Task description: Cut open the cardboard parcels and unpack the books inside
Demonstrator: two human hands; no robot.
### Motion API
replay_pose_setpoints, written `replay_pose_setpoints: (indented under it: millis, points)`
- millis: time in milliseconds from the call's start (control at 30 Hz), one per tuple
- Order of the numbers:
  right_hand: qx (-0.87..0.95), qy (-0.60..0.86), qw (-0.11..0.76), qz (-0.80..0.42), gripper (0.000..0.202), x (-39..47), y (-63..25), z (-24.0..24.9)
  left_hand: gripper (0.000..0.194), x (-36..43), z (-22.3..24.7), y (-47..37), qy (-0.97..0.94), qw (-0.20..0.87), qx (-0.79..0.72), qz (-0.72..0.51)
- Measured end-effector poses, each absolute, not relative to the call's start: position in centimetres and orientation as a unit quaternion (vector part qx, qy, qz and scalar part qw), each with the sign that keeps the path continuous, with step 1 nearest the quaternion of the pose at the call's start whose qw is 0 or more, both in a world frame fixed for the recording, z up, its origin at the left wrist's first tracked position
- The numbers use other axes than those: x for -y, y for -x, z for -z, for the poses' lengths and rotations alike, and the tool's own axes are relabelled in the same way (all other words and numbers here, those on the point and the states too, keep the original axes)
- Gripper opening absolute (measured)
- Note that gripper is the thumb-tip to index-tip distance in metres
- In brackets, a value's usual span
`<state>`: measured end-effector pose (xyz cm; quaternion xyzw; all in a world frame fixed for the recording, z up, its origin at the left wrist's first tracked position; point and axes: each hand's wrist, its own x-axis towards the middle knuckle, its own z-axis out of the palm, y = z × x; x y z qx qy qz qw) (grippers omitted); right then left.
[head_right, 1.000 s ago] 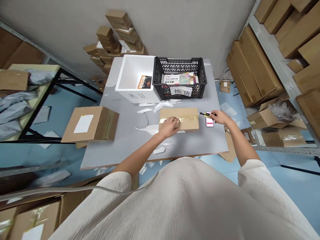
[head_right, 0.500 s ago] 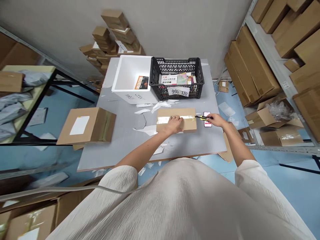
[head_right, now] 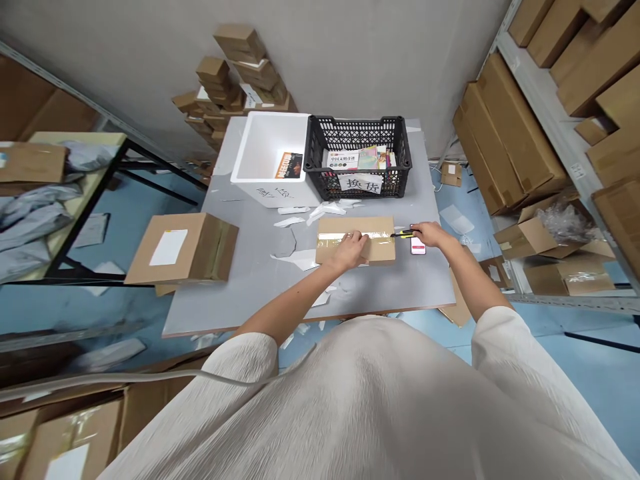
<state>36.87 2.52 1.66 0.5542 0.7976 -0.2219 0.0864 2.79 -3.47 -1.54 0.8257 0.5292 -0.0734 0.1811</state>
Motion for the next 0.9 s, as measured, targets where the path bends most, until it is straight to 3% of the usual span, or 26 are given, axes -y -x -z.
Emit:
replay_pose_setpoints:
  millis: [233, 533, 900]
  points:
    - [-0.795, -0.537, 0.084, 0.271, 0.038, -2.6, -36.3, -1.5, 0.089, 3.7, 1.7, -2.7, -0.828, 0.174, -0.527, 0.078]
    - [-0.715, -0.544, 0.029, 0.438, 0.040, -0.3, -36.7, -0.8, 0.090, 3.8, 2.0, -2.6, -0.827, 0.163, -0.532, 0.083]
    - [-0.697, -0.541, -0.008, 0.472, 0.039, 1.6, -36.9, -0.7, 0.088, 4.2, 1.8, -2.5, -0.827, 0.172, -0.531, 0.067]
